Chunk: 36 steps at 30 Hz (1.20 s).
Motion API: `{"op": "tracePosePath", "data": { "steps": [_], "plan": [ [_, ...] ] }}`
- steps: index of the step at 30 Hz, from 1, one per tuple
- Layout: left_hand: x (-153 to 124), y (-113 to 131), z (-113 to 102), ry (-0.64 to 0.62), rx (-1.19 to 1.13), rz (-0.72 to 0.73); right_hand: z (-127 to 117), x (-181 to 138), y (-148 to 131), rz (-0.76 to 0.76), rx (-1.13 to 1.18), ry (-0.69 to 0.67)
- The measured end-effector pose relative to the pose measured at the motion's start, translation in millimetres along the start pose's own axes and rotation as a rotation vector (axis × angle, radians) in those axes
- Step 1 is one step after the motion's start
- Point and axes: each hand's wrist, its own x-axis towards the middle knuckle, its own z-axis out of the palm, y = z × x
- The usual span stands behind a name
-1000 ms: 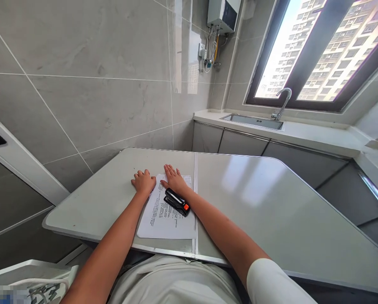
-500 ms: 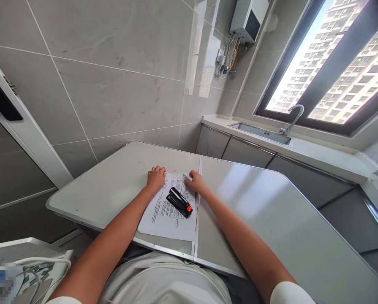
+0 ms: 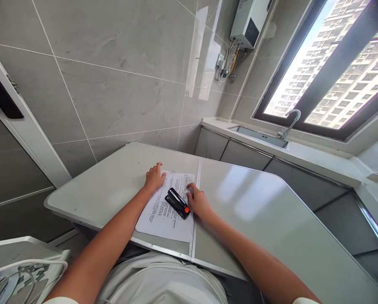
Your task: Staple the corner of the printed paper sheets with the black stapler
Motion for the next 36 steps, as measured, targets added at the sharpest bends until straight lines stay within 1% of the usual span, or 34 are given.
{"op": "tracePosePath", "data": {
  "steps": [3,7,13,17,19,21,23,24,26,29,30,31,32,33,35,36],
  "plan": [
    [0,1,-2,0.016,-0.033,-0.014,-9,0,8,0.026,-0.023,-0.051],
    [0,3,-1,0.016,-0.057,0.041,-24,-2,25,0.024,-0.016,-0.068],
    [-2,8,1,-0.039,-0.089,0.117,-52,0,47,0.119,0.024,-0.105],
    [-3,11,-2,-0.052,-0.118,0.143,-67,0,52,0.173,0.100,-0.223],
    [-5,14,-6,-0.074,-0.168,0.208,-71,0,53,0.184,0.129,-0.268],
    [-9,20,-11,-0.153,-0.233,0.324,-72,1,54,0.186,0.141,-0.275],
    [-16,29,-13,-0.275,-0.283,0.454,-71,2,55,0.182,0.140,-0.263],
    [-19,34,-13,-0.340,-0.300,0.524,-70,2,55,0.179,0.132,-0.248],
    [-26,43,-9,-0.426,-0.324,0.658,-69,2,55,0.185,0.103,-0.196],
    [-31,50,2,-0.466,-0.313,0.809,-69,0,52,0.151,0.080,-0.017],
    [-32,51,5,-0.467,-0.295,0.836,-68,-1,50,0.106,0.095,0.033],
    [-32,51,7,-0.467,-0.275,0.853,-67,-3,47,0.050,0.120,0.051],
    [-32,50,8,-0.465,-0.257,0.859,-65,-5,44,-0.005,0.146,0.032],
    [-32,50,8,-0.464,-0.244,0.858,-61,-8,40,-0.052,0.166,-0.022],
    [-32,48,5,-0.463,-0.240,0.844,-52,-15,32,-0.095,0.155,-0.130],
    [-32,48,3,-0.465,-0.247,0.836,-47,-18,27,-0.100,0.131,-0.144]
  ]
}}
